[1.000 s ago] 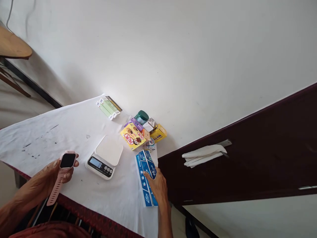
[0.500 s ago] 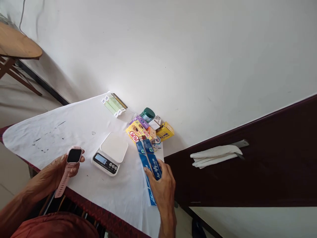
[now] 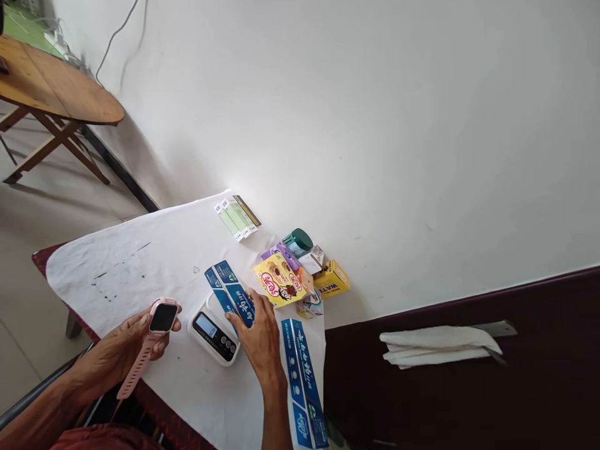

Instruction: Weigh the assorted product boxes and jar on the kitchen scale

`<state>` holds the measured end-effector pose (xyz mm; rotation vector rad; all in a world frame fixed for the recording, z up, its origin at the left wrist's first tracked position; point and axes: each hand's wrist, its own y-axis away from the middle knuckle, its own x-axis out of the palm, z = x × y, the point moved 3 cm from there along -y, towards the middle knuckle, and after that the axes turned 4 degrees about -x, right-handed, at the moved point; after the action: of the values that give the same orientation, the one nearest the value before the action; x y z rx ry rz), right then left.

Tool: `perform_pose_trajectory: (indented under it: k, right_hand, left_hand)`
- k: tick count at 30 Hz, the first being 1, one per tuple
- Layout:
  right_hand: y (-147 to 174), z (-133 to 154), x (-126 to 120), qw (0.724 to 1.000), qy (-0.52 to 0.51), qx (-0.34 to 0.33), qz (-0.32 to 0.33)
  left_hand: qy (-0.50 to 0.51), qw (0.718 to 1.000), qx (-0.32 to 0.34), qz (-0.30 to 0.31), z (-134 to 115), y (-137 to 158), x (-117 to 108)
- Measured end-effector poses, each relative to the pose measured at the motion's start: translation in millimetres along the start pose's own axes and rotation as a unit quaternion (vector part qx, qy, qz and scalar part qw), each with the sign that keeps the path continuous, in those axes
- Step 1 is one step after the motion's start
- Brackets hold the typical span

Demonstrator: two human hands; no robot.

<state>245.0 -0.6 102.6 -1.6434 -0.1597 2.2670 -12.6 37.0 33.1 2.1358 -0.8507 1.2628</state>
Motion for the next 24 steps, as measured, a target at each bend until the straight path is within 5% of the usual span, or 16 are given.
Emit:
perform_pose_trajectory:
  k: [4, 12, 16, 24]
  right_hand:
    - [12, -13, -13, 0.998, -0.006, 0.058, 0.015]
    - [14, -9, -4, 0.998, -0.026, 0.042, -0.025]
    - [-46, -4, -11, 0.997, -0.012, 0.009, -0.072]
    - [-230, -26, 9, 0.995, 0.029, 0.011, -0.09]
  left_hand:
    - [0.003, 1.0, -0.01, -0.003, 0, 1, 0]
    - [0.005, 1.0, -0.005, 0.013, 2, 1, -4]
    - [0.019, 1.0, -0.025, -0.004, 5, 1, -6]
    - [0.064, 0.997, -0.041, -0.029, 15, -7, -9]
